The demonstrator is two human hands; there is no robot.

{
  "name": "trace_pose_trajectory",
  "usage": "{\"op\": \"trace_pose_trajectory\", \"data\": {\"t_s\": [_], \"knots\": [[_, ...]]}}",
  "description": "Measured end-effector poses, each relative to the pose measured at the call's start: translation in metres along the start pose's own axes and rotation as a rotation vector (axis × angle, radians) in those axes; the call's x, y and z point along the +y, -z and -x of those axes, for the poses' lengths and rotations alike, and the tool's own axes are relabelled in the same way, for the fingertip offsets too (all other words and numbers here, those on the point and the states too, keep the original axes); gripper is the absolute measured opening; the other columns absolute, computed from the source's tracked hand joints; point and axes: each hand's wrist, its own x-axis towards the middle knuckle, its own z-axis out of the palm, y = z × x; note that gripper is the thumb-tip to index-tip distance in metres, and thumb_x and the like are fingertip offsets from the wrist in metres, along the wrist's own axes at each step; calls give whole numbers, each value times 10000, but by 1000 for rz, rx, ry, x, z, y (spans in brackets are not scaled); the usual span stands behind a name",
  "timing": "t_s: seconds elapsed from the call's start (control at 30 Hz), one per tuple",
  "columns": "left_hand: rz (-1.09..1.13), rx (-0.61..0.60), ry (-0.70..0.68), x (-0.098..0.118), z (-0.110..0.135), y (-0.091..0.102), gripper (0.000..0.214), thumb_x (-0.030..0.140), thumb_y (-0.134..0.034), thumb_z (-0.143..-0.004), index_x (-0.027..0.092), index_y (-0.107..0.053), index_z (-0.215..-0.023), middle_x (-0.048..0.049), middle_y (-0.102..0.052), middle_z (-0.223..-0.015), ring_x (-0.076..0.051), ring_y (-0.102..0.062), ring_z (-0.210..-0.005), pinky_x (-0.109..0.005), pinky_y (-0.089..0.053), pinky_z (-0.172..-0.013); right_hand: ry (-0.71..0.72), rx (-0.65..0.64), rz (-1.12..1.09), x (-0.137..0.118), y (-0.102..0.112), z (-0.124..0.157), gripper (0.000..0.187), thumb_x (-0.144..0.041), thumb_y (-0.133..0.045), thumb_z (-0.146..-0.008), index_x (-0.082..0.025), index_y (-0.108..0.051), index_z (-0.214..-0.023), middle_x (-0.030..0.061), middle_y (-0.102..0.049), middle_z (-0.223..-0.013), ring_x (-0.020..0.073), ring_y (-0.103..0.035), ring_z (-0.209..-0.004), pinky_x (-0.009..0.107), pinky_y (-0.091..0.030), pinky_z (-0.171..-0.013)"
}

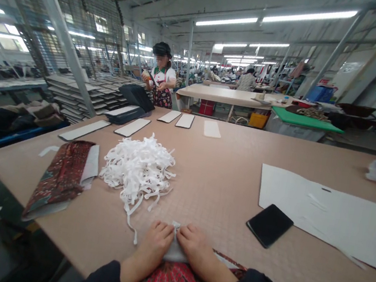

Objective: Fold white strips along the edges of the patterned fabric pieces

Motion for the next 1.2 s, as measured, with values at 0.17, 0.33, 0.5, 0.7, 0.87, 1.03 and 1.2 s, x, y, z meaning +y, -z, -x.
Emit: {"op": "trace_pose_trajectory", "data": {"t_s": [0.17,0.33,0.5,0.7,0.87,1.03,1.2], "knots": [[-31,9,-23,-1,-1,-7,136,116,-464,-845,156,-553,-940,-43,-587,-964,-190,-500,-878,-378,-352,-842,-72,8,-47,1,-4,-4,105,-119,-496,-857,-184,-576,-833,6,-556,-842,156,-478,-814,255,-374,-721],[-38,33,-22,-1,0,-8,145,107,-452,-842,165,-551,-930,-43,-582,-941,-189,-504,-863,-373,-358,-826,-23,-13,-18,-5,0,-5,110,-127,-487,-855,-165,-572,-914,42,-571,-914,186,-483,-870,290,-369,-764],[-48,85,-13,-2,0,-8,146,81,-467,-815,176,-548,-891,-23,-580,-923,-178,-504,-844,-360,-366,-828,-339,-148,-230,3,10,-15,183,-121,-429,-849,-176,-604,-842,47,-603,-894,164,-530,-864,241,-374,-758],[-57,93,18,-1,1,-3,196,76,-459,-813,175,-537,-962,-35,-579,-972,-180,-506,-845,-347,-394,-810,-491,-148,-265,5,7,-23,156,-110,-468,-755,-140,-611,-809,113,-618,-885,219,-553,-858,286,-382,-723],[-66,99,10,0,1,-1,194,97,-472,-821,175,-538,-985,-39,-580,-977,-189,-509,-853,-359,-397,-819,-477,-131,-388,10,7,-27,112,-102,-499,-706,-151,-593,-742,85,-639,-792,198,-571,-767,266,-387,-665],[-87,105,-10,-2,-1,-3,195,105,-464,-827,166,-537,-997,-46,-585,-956,-193,-512,-842,-365,-402,-796,-411,-78,-580,19,-5,-37,234,-37,-421,-725,-174,-523,-885,-5,-640,-747,112,-573,-684,189,-396,-613],[-88,100,-23,-4,-2,-8,230,105,-441,-835,165,-530,-1038,-54,-588,-1003,-190,-515,-859,-370,-398,-798,-361,-28,-604,23,-17,-41,340,6,-369,-695,-172,-504,-951,-5,-613,-758,108,-556,-667,188,-399,-607]]}}
